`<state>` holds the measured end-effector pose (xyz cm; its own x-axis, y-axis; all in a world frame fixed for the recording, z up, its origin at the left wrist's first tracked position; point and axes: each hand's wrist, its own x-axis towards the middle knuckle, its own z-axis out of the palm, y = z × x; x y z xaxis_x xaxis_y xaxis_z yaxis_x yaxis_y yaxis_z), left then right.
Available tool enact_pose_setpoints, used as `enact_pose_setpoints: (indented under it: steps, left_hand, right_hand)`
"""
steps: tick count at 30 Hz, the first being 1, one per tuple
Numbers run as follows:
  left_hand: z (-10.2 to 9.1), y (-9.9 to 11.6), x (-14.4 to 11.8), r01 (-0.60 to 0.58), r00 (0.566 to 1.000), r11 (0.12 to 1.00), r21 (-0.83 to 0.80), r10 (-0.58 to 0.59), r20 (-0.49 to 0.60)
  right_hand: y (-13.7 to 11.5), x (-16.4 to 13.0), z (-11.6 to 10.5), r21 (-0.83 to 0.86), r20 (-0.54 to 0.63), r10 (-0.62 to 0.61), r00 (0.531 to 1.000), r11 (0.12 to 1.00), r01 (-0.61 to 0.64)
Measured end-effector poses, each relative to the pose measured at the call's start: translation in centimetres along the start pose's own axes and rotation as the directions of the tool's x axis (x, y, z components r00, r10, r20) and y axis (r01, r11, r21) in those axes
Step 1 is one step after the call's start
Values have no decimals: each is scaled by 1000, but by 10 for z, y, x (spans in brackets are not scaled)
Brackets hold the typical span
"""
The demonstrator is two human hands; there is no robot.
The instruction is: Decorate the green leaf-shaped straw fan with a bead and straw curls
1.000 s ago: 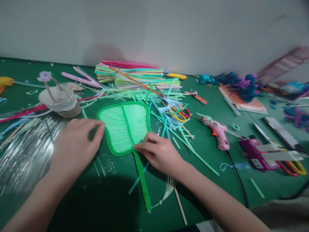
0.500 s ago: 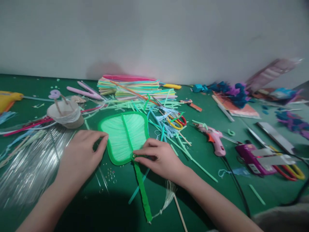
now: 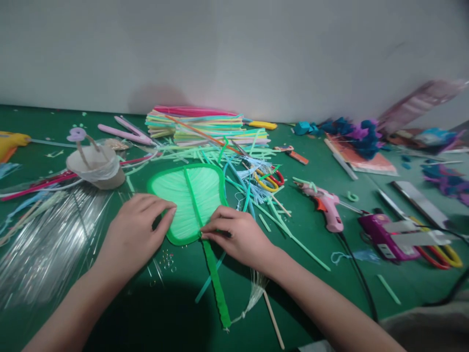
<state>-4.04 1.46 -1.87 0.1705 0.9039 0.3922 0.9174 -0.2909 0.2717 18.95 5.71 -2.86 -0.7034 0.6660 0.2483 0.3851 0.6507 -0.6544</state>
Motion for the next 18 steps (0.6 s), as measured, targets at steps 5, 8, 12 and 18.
enact_pose_setpoints:
  steps: [5, 8, 12, 18]
  left_hand:
    - [1, 1, 0, 1, 1000, 1000, 4, -1, 12]
    - [2, 2, 0, 10, 1000, 1000, 12, -10, 22]
    - [2, 1, 0, 18, 1000, 1000, 13, -18, 25]
    - [3, -2, 0, 14, 1000, 1000, 24, -14, 14]
  right_hand:
    - [-2, 2, 0, -27, 26, 7, 1000, 1000, -6]
    - [-2, 3, -1, -21, 40, 29, 999, 999, -28]
    - [-3, 4, -1, -7, 53, 47, 997, 999, -47]
    - [-3, 3, -3, 40, 49, 73, 996, 996, -75]
